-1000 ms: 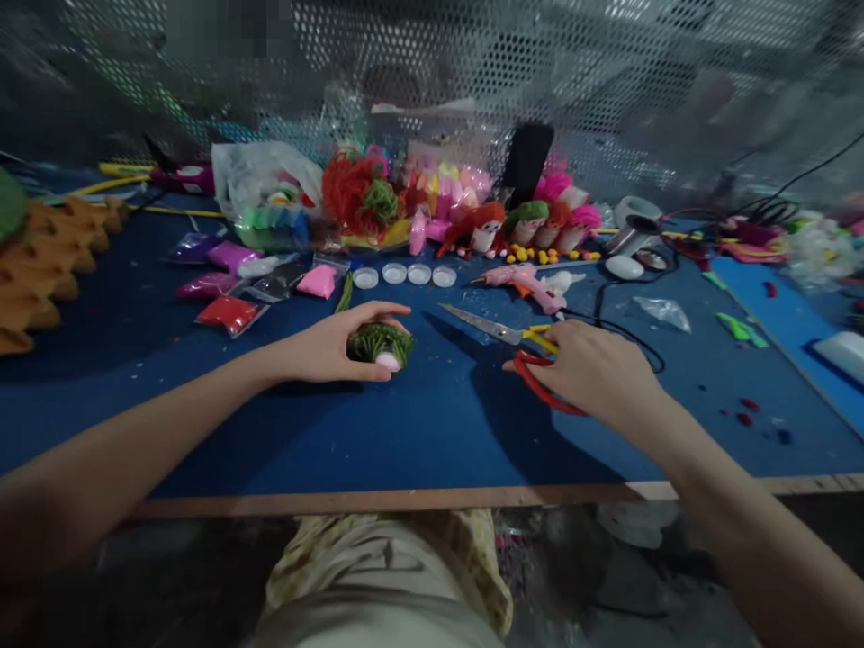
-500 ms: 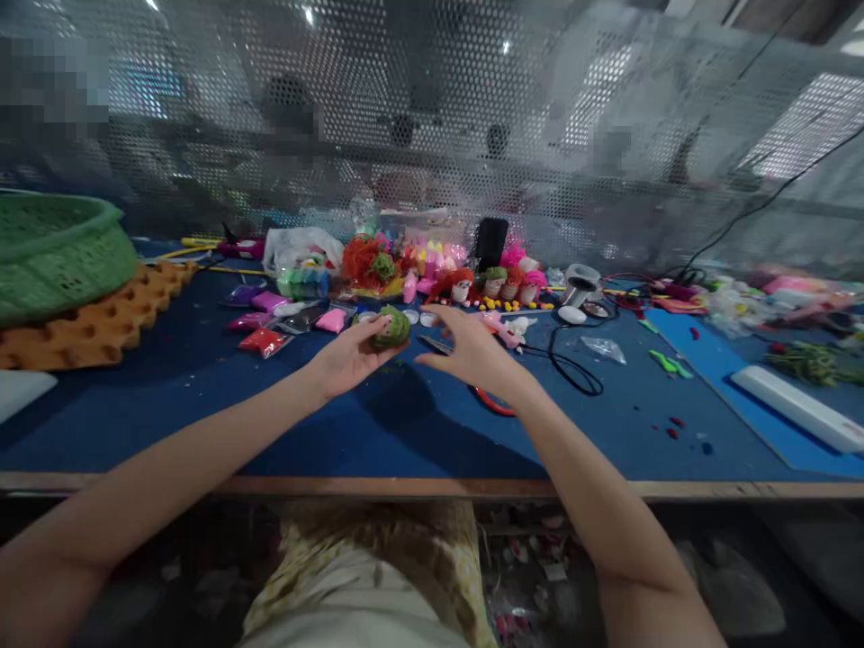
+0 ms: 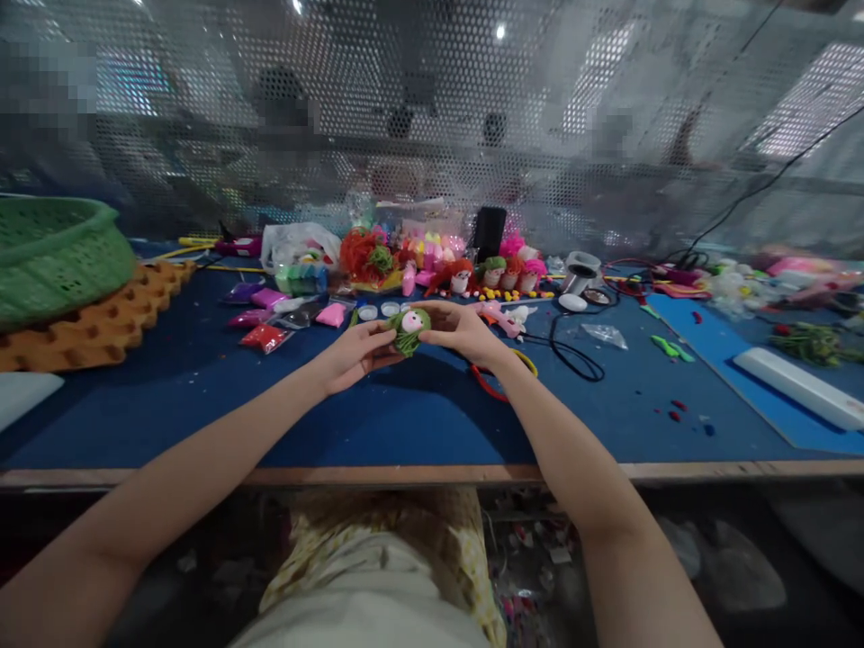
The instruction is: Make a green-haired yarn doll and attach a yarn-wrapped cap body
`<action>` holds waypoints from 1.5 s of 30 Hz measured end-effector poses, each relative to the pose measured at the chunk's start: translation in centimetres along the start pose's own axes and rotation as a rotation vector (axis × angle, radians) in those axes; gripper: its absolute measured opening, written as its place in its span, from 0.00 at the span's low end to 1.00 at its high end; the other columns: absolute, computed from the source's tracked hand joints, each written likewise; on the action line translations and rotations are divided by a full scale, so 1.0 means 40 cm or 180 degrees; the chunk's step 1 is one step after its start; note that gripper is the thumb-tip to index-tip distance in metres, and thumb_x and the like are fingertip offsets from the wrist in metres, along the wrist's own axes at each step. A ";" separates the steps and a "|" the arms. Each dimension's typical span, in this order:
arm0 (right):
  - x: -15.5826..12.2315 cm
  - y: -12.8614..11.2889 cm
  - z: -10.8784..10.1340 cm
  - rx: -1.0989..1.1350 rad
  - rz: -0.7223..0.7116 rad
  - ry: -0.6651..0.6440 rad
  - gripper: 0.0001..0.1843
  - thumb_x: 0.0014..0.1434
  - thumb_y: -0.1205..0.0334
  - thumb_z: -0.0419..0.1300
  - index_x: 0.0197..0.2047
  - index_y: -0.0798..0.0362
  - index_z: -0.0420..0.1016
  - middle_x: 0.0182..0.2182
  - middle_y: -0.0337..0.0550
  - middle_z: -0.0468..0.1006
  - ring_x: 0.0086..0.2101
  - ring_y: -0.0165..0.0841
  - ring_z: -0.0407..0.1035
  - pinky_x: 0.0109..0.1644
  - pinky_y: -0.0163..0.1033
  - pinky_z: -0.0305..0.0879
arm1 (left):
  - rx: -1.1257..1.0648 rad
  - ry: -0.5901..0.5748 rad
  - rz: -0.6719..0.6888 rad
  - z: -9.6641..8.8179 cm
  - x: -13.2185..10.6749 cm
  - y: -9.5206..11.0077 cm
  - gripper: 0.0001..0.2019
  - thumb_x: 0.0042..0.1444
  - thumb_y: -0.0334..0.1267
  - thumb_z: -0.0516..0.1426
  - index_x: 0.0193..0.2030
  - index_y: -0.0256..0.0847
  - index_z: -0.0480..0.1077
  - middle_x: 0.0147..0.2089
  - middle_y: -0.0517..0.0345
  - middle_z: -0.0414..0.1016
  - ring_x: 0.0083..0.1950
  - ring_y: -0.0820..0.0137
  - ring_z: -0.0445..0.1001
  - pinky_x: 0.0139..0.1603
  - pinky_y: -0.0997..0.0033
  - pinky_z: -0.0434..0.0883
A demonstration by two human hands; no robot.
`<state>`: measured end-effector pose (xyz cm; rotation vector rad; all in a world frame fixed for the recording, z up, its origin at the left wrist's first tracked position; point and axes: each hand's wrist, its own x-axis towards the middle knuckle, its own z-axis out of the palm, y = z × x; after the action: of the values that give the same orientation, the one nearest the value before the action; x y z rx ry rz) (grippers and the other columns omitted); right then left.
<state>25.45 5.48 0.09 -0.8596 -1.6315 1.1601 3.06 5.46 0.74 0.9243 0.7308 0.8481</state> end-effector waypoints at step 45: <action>-0.021 0.039 0.010 -0.4195 0.0762 0.0407 0.22 0.68 0.52 0.62 0.60 0.54 0.72 0.57 0.51 0.75 0.52 0.39 0.74 0.55 0.51 0.75 | 0.0162 0.0199 0.0869 -0.017 0.054 -0.024 0.18 0.48 0.25 0.67 0.46 0.40 0.73 0.43 0.55 0.81 0.45 0.66 0.81 0.60 0.55 0.76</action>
<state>25.39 5.10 -1.69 -1.9046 -2.1461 -0.0154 3.82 7.25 -0.79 1.0623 0.6915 1.1067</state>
